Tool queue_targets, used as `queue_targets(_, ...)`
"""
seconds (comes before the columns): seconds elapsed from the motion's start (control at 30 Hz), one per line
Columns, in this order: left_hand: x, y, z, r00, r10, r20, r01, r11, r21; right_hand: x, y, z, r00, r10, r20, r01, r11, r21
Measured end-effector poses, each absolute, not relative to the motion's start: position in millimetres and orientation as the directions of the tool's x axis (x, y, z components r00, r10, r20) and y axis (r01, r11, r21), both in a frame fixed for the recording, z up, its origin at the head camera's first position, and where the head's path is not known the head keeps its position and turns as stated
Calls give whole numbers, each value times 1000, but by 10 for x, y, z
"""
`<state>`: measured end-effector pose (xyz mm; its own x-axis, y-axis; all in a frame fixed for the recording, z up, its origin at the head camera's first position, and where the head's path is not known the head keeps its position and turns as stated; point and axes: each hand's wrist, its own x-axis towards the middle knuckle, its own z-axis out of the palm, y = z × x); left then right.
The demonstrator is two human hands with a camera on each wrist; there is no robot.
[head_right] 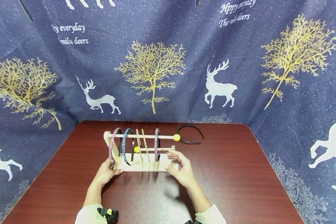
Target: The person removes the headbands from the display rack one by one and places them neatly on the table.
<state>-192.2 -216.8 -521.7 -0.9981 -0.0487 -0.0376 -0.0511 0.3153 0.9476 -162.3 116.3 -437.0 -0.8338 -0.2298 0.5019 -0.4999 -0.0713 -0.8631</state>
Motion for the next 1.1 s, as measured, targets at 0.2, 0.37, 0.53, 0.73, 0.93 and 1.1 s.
queue_targets(0.2, -1919, -2177, -5223, -999, -42, -31, -43, 307, 951, -1665, 1018, -4400, -815, -257, 520, -530, -36, -847)
queue_targets(0.37, -1915, -2181, -5228, -999, -44, -30, -42, 313, 949, -1695, 895, -4427, -823, -248, 511, -525, -10, -851)
queue_targets(0.53, -1921, -2168, -5226, -998, -50, -27, -41, 313, 949, -1714, 805, -4438, -829, -222, 513, -526, -1, -850)
queue_targets(0.73, -1917, -2157, -5222, -999, -50, -17, -32, 298, 954, -1747, 739, -4448, -824, -210, 526, -531, -37, -847)
queue_targets(0.93, -1911, -2168, -5230, -999, -47, -17, -30, 293, 956, -1785, 717, -4462, -811, -218, 543, -535, -96, -839)
queue_targets(1.1, -1912, -2169, -5219, -999, -48, -23, -37, 299, 953, -1855, 746, -4479, -806, -225, 547, -530, -136, -837)
